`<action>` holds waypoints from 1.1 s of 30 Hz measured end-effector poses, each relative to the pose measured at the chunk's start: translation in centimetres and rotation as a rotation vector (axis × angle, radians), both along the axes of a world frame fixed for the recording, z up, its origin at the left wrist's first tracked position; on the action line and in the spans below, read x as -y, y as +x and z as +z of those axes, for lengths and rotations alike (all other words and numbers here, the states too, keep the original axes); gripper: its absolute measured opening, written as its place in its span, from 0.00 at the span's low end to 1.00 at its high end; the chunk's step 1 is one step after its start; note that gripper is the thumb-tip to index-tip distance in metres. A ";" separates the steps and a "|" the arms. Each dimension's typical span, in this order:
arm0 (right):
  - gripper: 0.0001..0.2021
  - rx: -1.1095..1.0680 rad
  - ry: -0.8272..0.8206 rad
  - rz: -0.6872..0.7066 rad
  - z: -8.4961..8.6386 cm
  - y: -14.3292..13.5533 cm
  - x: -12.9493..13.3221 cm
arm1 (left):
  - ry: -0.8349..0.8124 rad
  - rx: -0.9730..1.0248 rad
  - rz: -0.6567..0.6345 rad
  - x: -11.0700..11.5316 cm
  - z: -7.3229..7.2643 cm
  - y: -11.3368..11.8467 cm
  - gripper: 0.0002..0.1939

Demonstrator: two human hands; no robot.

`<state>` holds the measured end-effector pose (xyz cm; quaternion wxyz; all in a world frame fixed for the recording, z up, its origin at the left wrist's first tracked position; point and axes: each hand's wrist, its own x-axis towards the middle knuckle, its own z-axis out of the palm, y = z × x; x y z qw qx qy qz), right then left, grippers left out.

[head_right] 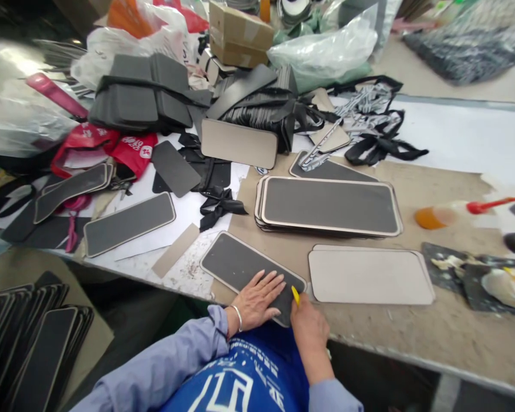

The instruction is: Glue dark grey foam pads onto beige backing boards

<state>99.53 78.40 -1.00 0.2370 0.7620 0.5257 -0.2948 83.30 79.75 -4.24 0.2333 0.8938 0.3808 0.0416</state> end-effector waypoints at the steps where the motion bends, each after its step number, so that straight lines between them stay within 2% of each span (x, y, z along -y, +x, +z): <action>1: 0.18 0.004 -0.010 -0.011 0.1 -0.1 0.0 | 0.004 -0.009 0.022 0.1 -0.1 0.0 0.31; 5: 0.17 0.017 -0.025 -0.039 0.4 -0.3 -0.3 | 0.036 -0.049 0.125 0.2 -0.3 -0.3 0.30; 9: 0.16 -0.010 -0.044 -0.057 0.9 -0.2 -0.6 | 0.078 -0.147 0.362 -0.9 -0.3 -2.0 0.30; 11: 0.16 -0.021 -0.038 -0.058 1.1 -0.2 -0.6 | 0.093 -0.200 0.430 -1.6 -0.3 -2.9 0.30; 14: 0.17 -0.040 -0.036 -0.071 1.2 -0.2 -0.7 | 0.108 -0.235 0.412 -2.2 -0.4 -3.7 0.31; 19: 0.18 -0.095 -0.031 -0.095 1.4 0.4 -1.0 | 0.107 -0.279 0.401 -2.2 -0.5 -3.5 0.33; 23: 0.21 -0.089 0.022 -0.118 2.5 2.0 -0.8 | 0.100 -0.290 0.404 -2.2 -0.2 -3.4 0.33; 26: 0.21 -0.077 0.068 -0.115 3.8 2.4 -0.1 | 0.094 -0.294 0.396 -2.3 -0.1 -3.4 0.31; 30: 0.17 -0.183 0.103 -0.130 4.8 -0.1 0.5 | 0.110 -0.271 0.396 -2.2 -0.2 -3.4 0.29; 33: 0.15 -0.391 0.164 -0.229 4.2 -3.5 0.0 | 0.117 -0.253 0.398 -2.1 -0.4 -3.5 0.27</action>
